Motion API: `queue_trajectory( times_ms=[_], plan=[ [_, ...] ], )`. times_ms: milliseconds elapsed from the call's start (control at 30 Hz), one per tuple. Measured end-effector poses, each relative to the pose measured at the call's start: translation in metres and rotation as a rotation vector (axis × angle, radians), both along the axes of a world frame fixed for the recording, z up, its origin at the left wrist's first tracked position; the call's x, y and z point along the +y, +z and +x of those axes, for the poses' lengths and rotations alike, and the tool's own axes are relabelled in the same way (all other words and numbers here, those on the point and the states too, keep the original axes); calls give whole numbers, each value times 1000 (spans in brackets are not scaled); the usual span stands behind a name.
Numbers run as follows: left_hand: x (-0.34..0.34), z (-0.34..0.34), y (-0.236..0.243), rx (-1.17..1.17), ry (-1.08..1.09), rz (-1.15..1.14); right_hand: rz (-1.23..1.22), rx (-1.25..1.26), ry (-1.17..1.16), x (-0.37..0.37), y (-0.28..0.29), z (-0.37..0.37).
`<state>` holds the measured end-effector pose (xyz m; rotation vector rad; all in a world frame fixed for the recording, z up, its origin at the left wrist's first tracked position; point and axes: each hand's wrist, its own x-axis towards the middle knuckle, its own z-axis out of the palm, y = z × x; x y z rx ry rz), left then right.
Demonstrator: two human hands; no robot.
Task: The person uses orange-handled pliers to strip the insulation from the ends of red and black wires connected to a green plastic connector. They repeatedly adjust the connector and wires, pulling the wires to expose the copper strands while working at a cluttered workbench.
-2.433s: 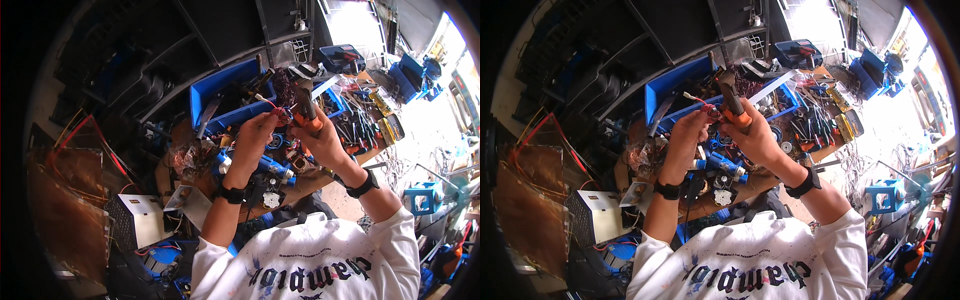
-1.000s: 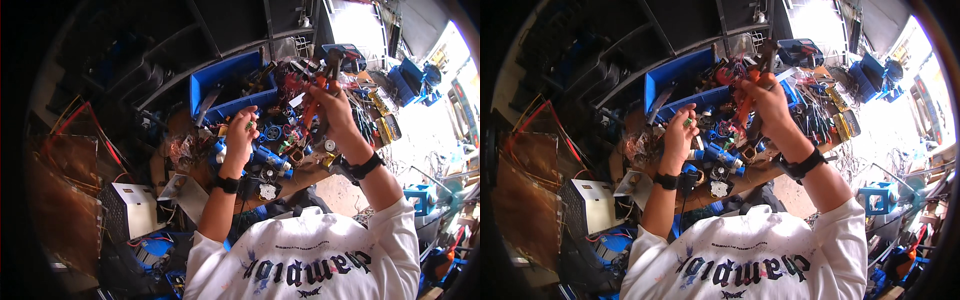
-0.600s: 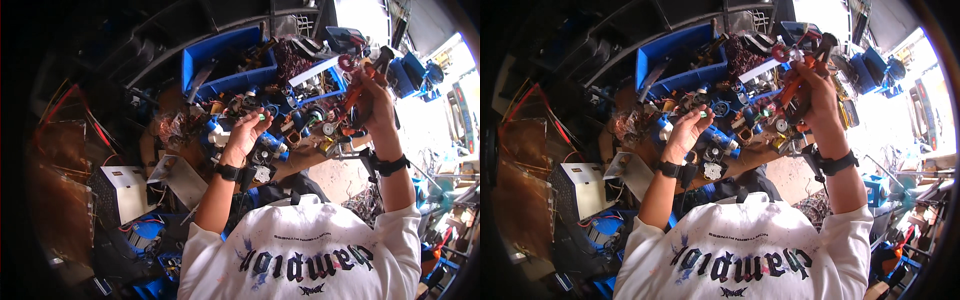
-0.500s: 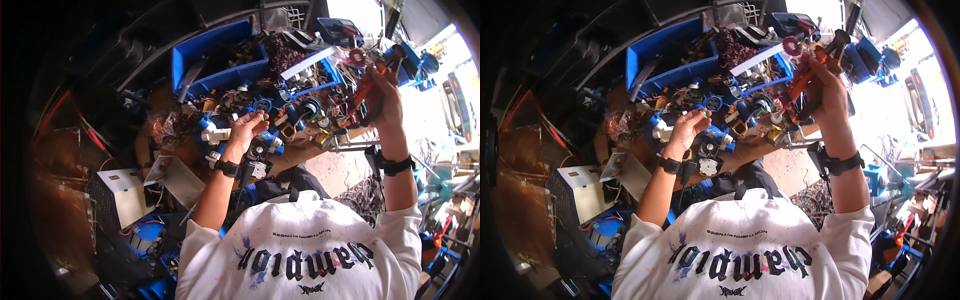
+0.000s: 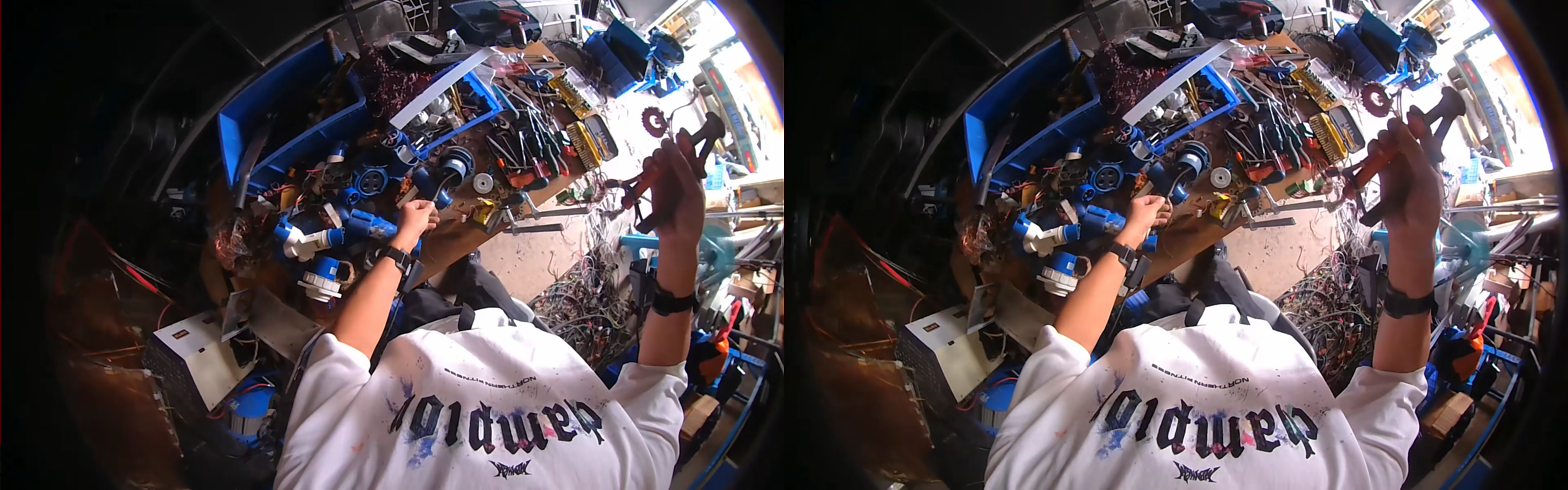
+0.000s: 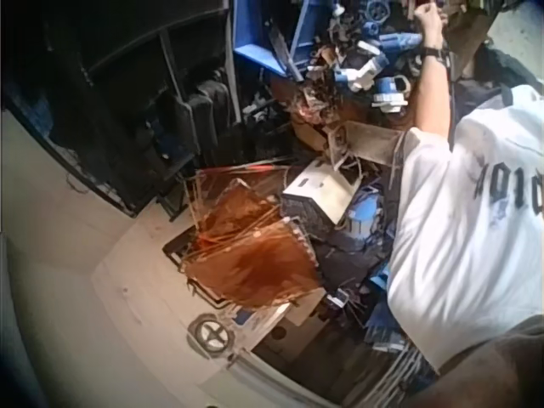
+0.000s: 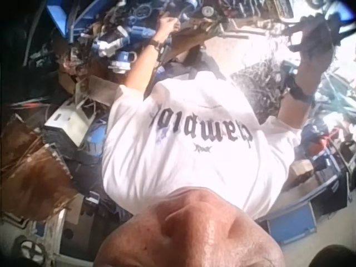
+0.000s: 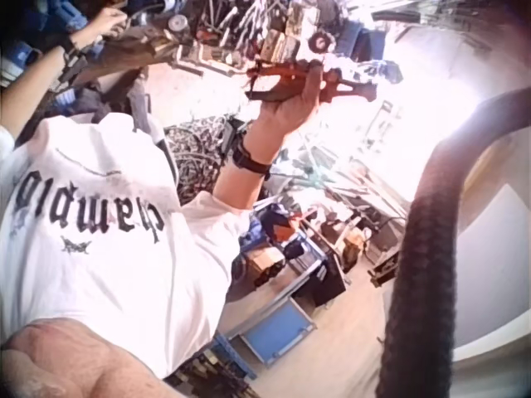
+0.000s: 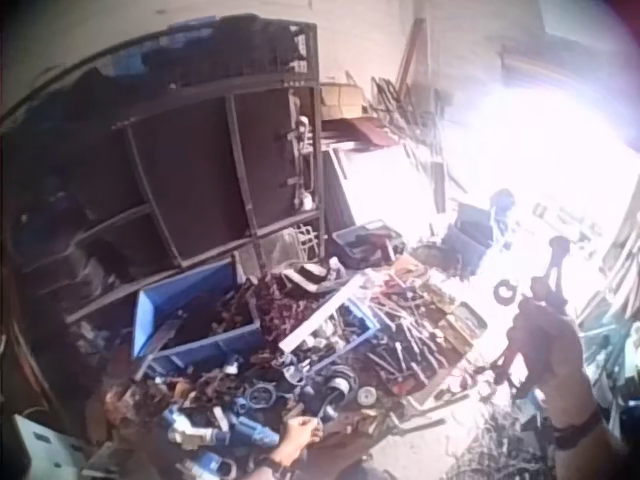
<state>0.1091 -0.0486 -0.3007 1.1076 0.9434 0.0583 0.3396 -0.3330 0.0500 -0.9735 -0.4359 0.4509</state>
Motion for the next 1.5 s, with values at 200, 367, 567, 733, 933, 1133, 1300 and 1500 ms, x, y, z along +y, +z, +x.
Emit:
queue_trajectory(
  times_ms=[200,367,567,733,933,1133,1300,1500],
  plan=[
    [-15,26,0,41,71,-81,-9,65,12,-24,-15,45],
    [-20,31,-5,190,93,188,-14,125,143,-8,-23,71],
    [-50,72,131,-184,-137,-425,163,310,185,41,-27,88],
    [-83,107,186,-485,-283,-883,208,413,308,80,-15,77],
    [-40,100,209,-927,241,-818,182,367,459,110,6,24],
    [30,24,274,-1025,466,-292,68,328,371,128,-13,-33],
    [52,-37,337,-907,486,147,-176,314,506,153,-66,-58],
    [59,-85,364,-750,456,333,-467,-17,470,178,-79,-95]
  ],
)
